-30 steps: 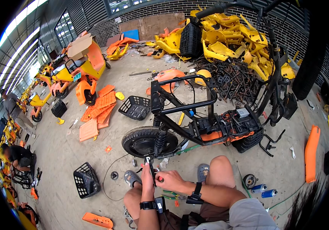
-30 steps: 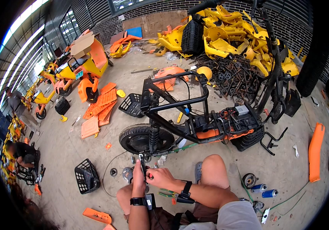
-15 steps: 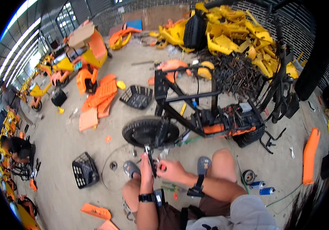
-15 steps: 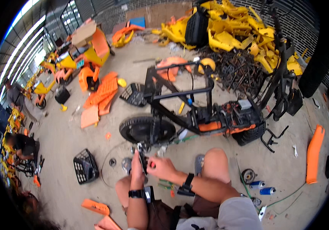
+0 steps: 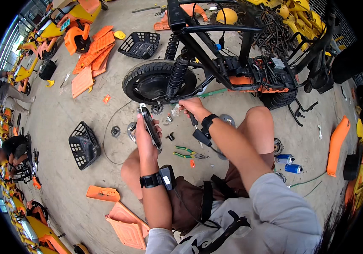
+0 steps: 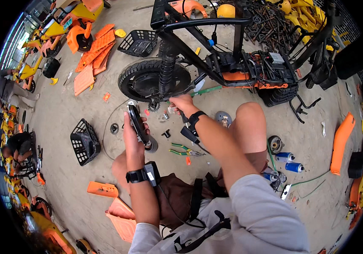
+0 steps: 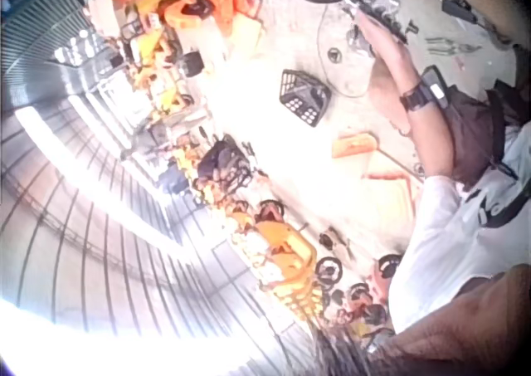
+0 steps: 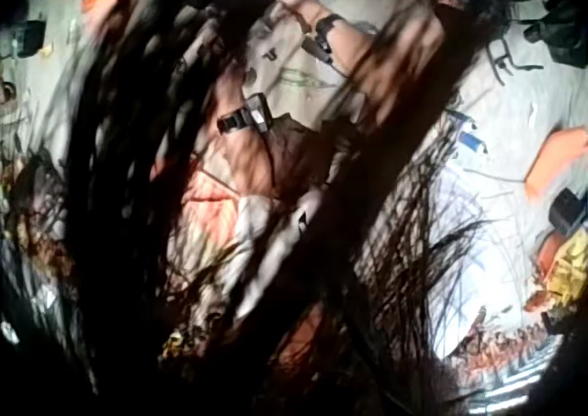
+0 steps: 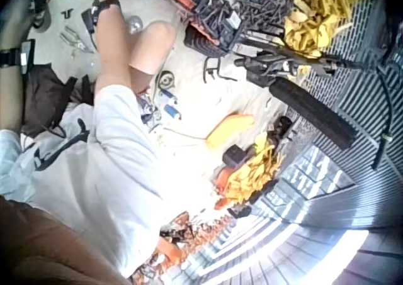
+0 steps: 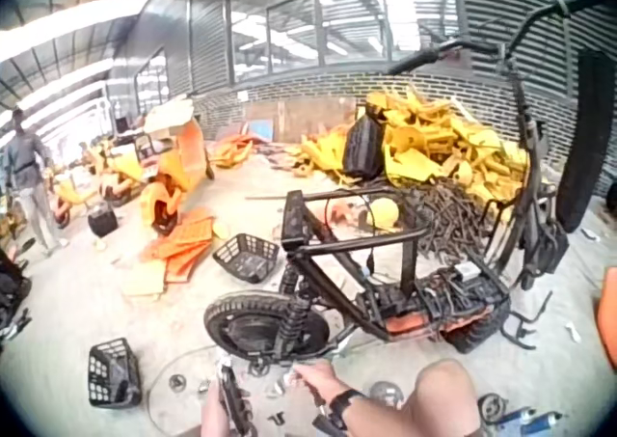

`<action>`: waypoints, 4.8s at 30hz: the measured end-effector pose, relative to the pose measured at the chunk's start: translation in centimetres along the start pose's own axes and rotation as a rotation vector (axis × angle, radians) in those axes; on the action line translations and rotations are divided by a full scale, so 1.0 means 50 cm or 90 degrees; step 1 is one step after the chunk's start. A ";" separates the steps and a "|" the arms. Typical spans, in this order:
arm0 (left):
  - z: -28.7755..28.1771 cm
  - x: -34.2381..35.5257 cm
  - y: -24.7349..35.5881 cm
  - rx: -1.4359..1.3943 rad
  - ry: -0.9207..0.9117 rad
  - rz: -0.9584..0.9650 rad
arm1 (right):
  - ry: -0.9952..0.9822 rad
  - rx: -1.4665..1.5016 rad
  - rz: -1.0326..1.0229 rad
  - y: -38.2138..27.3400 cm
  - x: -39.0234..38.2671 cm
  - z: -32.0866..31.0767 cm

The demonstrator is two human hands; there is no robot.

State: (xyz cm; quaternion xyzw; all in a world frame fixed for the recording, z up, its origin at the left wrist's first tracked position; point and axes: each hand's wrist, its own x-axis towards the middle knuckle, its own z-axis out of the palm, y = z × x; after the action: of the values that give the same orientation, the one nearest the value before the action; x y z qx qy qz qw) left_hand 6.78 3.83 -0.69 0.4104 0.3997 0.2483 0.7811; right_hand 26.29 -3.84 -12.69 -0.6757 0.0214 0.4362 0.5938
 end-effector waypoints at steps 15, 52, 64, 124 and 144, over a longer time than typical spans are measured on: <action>-0.046 -0.020 0.016 -0.070 -0.075 -0.017 | 0.383 0.172 0.376 0.575 0.005 -0.135; 0.018 -0.029 0.000 -0.259 -0.251 0.038 | -0.016 0.216 -0.432 -0.151 -0.352 -0.143; 0.028 -0.015 -0.011 -0.292 -0.163 -0.057 | -0.072 0.217 -0.442 -0.121 -0.350 -0.109; 0.001 -0.018 0.000 -0.119 -0.060 -0.062 | -0.095 -0.097 -0.359 -0.134 -0.355 -0.128; -0.013 -0.004 -0.013 -0.091 -0.031 -0.100 | -0.074 -0.180 -0.458 -0.106 -0.316 -0.126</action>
State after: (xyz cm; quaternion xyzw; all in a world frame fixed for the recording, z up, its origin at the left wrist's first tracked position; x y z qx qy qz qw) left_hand 6.18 3.64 -1.36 0.3270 0.3928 0.2045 0.8349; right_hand 22.97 -15.19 0.67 -0.6895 -0.3109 0.2363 0.6099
